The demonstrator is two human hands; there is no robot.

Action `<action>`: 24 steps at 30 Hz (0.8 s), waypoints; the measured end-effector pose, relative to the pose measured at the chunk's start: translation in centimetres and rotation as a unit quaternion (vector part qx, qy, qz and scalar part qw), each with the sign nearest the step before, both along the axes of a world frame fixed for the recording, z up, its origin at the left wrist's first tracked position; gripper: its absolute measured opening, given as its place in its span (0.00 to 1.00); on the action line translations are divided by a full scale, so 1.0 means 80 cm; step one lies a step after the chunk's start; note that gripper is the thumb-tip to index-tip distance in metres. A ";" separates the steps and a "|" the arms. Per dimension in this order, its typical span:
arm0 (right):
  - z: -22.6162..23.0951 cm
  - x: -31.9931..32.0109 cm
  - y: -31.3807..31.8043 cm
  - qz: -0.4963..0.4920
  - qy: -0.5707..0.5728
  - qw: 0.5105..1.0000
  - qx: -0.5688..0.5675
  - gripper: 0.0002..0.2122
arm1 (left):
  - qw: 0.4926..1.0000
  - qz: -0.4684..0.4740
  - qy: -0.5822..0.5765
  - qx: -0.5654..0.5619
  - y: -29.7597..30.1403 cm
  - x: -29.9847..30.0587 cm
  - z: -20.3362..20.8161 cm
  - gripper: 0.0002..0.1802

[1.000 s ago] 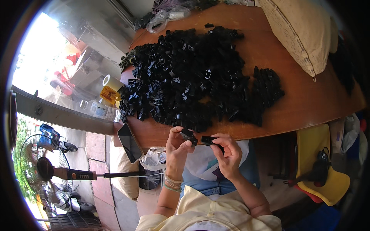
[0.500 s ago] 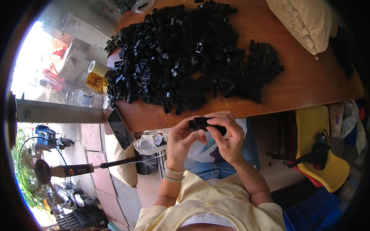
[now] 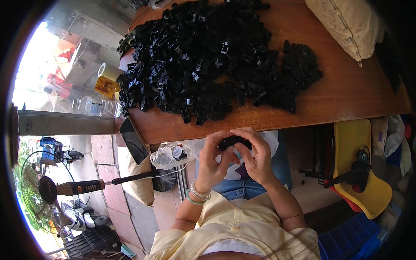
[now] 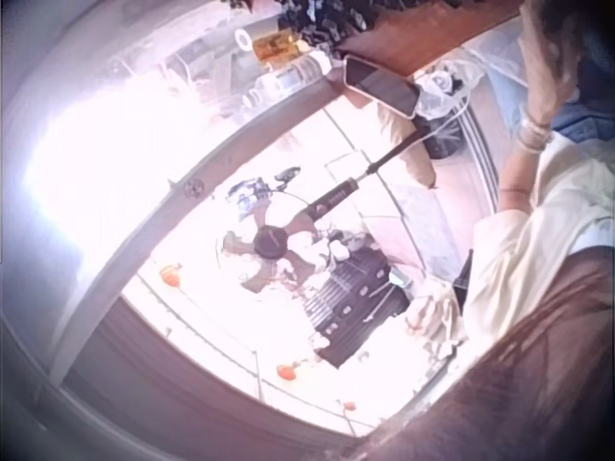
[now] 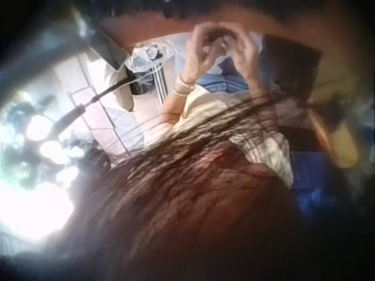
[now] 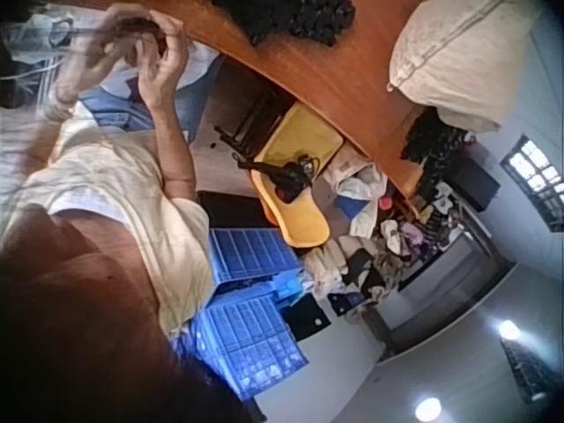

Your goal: The person assembles plastic components by hand, selecting parts from a pile on the table, fitting them together, and placing the assembled pieces into a bag.

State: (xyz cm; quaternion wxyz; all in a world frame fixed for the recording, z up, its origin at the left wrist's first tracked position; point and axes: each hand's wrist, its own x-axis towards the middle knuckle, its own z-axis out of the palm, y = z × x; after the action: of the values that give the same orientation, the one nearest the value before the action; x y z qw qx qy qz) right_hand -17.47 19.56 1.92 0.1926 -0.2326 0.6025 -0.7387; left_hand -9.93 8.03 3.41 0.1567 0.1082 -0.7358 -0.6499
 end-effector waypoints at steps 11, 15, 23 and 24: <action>-0.006 -0.028 0.000 0.039 0.191 0.960 0.203 0.11 | 0.921 0.228 0.013 -0.317 -0.100 -0.025 0.002 0.08; -0.004 -0.033 -0.051 -0.042 0.370 0.909 0.185 0.14 | 0.907 0.189 0.026 -0.375 -0.120 -0.067 0.002 0.10; -0.031 -0.018 -0.064 -0.114 0.434 0.864 0.229 0.15 | 0.826 0.122 -0.020 -0.550 -0.131 -0.118 -0.010 0.09; -0.036 -0.019 -0.056 -0.125 0.425 0.869 0.218 0.15 | 0.894 0.110 -0.062 -0.429 -0.134 -0.116 -0.007 0.09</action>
State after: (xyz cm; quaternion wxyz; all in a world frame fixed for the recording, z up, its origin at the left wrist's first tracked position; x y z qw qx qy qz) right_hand -19.03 15.05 -0.92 -0.1305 -0.3993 0.7959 -0.4360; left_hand -19.21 -2.70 2.83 0.2124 0.1510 -0.9348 -0.2415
